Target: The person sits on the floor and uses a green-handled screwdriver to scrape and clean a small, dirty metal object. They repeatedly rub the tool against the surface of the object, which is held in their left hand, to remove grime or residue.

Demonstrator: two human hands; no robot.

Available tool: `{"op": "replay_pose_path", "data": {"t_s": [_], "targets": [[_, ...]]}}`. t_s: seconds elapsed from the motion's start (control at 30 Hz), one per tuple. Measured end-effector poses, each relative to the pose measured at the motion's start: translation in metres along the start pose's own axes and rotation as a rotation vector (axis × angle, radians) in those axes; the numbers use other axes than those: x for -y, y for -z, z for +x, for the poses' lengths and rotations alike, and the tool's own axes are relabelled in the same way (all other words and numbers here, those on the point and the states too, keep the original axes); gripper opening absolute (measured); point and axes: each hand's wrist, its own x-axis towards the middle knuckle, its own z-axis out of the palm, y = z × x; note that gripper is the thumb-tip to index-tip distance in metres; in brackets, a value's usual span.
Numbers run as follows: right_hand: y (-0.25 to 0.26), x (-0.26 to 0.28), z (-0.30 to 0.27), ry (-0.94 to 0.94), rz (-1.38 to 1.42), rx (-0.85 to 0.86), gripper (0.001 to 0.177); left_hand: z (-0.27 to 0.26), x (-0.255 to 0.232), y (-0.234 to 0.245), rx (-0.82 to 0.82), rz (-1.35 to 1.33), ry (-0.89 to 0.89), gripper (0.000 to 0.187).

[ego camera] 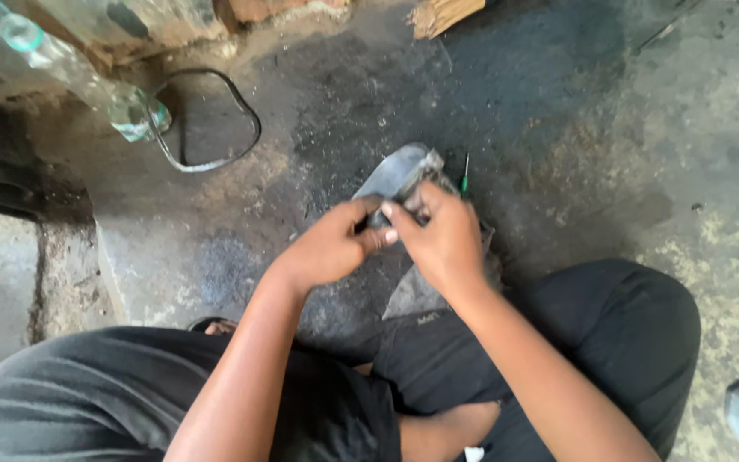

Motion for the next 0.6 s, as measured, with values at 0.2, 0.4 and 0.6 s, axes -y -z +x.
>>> {"op": "replay_pose_path", "data": {"t_s": [0.2, 0.4, 0.6], "targets": [[0.009, -0.002, 0.014, 0.05, -0.21, -0.163, 0.03, -0.003, 0.004, -0.003, -0.015, -0.022, 0.121, 0.037], [0.005, -0.004, 0.009, -0.003, -0.094, -0.014, 0.027, -0.007, 0.008, -0.002, -0.026, 0.021, 0.008, 0.04], [0.021, -0.035, 0.028, -0.041, 0.034, -0.094, 0.036, -0.002, 0.002, -0.002, -0.05, 0.009, 0.107, 0.049]]}}
